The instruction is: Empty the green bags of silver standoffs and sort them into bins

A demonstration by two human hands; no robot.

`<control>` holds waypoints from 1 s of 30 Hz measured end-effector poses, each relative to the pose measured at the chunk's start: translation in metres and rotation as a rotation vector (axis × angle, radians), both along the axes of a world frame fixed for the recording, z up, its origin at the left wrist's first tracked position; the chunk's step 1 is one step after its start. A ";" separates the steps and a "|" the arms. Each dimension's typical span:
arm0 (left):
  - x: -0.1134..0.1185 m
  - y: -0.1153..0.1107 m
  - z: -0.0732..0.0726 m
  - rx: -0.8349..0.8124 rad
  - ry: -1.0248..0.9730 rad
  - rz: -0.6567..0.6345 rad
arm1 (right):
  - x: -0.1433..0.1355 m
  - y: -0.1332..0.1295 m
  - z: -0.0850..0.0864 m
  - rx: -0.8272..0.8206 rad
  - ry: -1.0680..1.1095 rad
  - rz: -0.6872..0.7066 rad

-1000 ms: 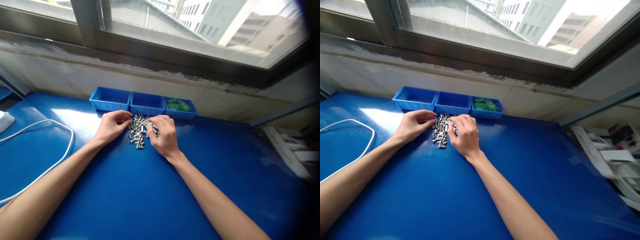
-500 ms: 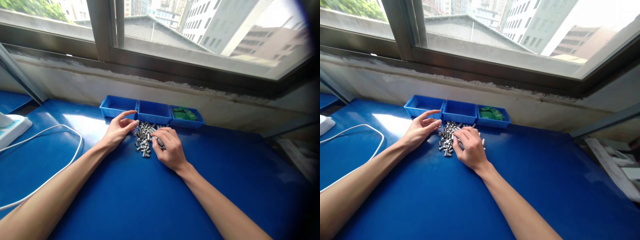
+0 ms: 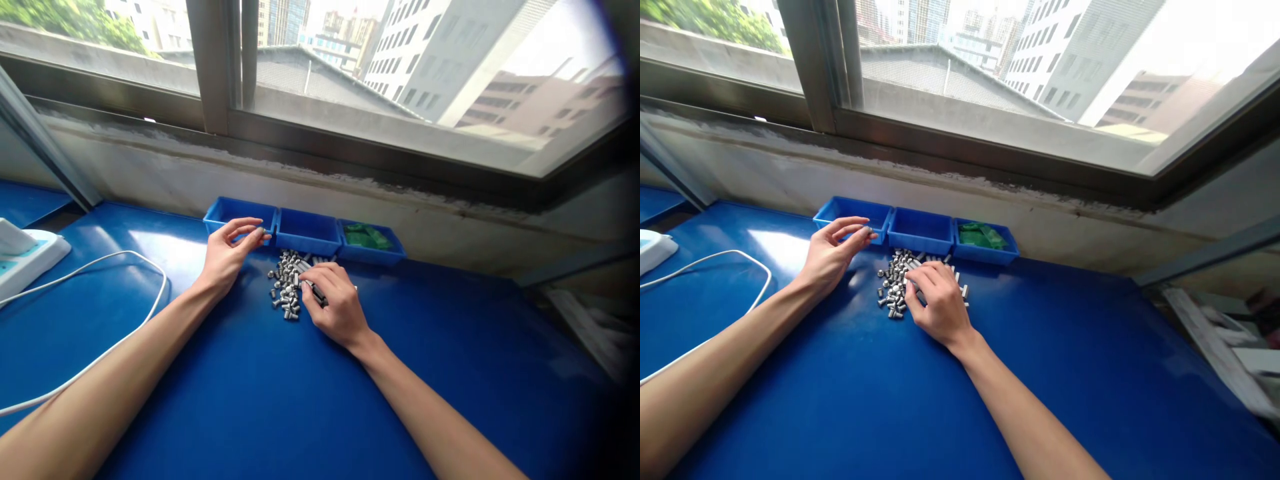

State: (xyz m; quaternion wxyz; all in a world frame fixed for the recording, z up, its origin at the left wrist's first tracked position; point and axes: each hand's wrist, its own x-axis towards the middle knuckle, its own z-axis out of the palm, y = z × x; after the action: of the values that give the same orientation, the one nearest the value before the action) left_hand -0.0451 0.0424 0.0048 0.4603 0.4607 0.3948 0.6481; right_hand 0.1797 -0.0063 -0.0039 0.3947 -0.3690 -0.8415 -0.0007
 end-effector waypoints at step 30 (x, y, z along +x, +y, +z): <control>0.018 0.026 0.015 0.467 1.241 0.001 | -0.003 -0.001 0.002 -0.043 0.005 -0.039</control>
State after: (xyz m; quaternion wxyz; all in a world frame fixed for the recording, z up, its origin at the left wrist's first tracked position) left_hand -0.0276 0.0681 0.0195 0.0353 0.8359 0.4361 0.3315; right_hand 0.1768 -0.0070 -0.0017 0.3886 -0.3936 -0.8330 0.0106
